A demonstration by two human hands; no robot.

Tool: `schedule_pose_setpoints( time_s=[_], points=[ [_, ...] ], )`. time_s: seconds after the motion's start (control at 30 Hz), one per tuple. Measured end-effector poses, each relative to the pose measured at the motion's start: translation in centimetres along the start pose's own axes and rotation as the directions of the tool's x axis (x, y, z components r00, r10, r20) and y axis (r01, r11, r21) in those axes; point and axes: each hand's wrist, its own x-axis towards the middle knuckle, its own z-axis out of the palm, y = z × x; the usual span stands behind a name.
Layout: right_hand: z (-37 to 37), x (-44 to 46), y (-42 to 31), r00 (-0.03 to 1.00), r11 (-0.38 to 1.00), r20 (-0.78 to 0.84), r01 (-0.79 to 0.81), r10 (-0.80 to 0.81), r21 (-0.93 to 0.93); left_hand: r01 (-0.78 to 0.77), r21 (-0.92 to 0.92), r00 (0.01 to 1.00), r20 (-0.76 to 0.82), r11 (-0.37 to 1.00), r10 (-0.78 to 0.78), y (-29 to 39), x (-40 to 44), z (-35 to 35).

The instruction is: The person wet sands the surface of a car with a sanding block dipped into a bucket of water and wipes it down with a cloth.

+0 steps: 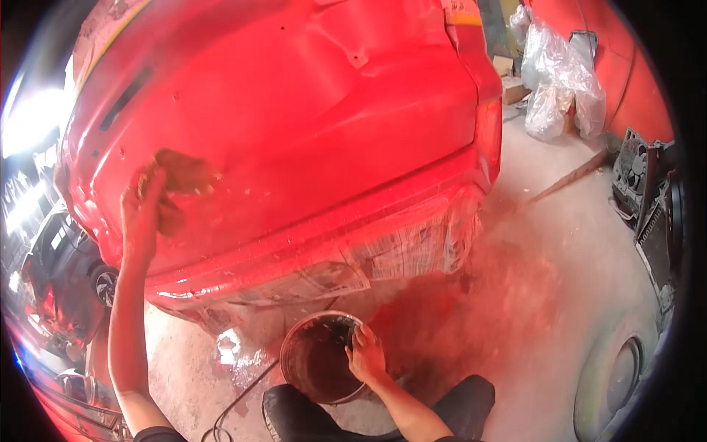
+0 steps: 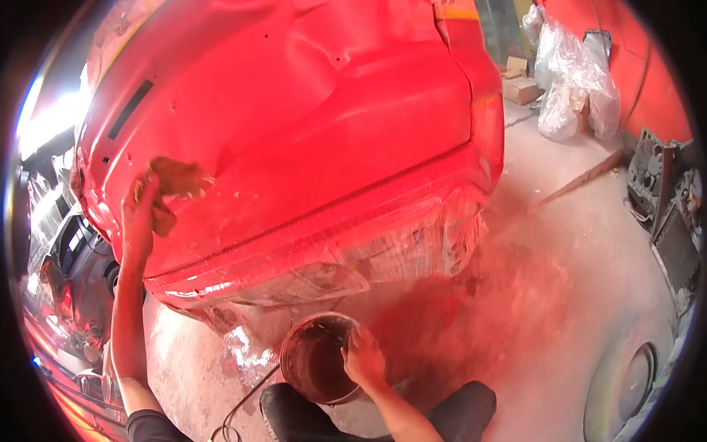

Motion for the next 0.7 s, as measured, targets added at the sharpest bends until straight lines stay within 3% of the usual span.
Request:
schedule_pose_setpoints(
  time_s=[0.03,0.1,0.17,0.27,0.43,0.47,0.53,0.57,0.63,0.7],
  points=[
    [-0.4,0.5,-0.1,1.000,1.000,-0.001,0.003,-0.003,0.002,-0.019,0.024,0.997,-0.074,1.000,0.021,1.9,0.9,1.1],
    [-1.5,0.7,-0.3,0.999,0.998,-0.018,0.044,-0.045,-0.039,-0.190,0.298,0.955,-0.165,0.935,0.247,2.1,2.0,3.5],
    [-1.8,0.7,-0.3,0.999,0.999,-0.016,0.051,-0.051,-0.020,-0.380,0.724,0.804,-0.050,0.576,0.593,-2.9,3.6,7.7],
    [-3.0,0.6,-0.6,0.996,0.996,-0.048,0.082,-0.079,0.045,-0.506,0.821,0.665,0.175,0.265,0.726,-4.1,4.2,12.2],
    [-1.2,1.0,0.4,0.994,0.991,-0.054,0.101,-0.096,0.093,-0.253,0.844,0.677,-0.194,0.473,0.709,0.9,13.7,17.7],
    [-1.3,0.9,0.4,0.994,0.990,-0.048,0.102,-0.098,0.100,-0.153,0.962,0.689,-0.060,0.225,0.723,3.1,13.2,19.7],
    [-1.4,1.0,0.5,0.995,0.989,-0.038,0.100,-0.097,0.106,-0.224,0.971,0.655,0.087,0.082,0.751,5.5,14.5,24.3],
    [-1.3,1.0,0.5,0.995,0.989,-0.041,0.100,-0.096,0.110,-0.392,0.900,0.591,0.087,0.191,0.802,5.6,15.6,26.4],
    [-1.2,0.9,0.5,0.994,0.988,-0.043,0.101,-0.097,0.115,-0.442,0.887,0.623,0.195,0.135,0.758,9.7,11.6,30.6],
    [0.0,0.5,1.0,0.997,0.992,-0.038,0.068,-0.064,0.108,-0.718,0.638,0.549,0.276,0.277,0.789,9.8,10.7,33.2]
  ],
)
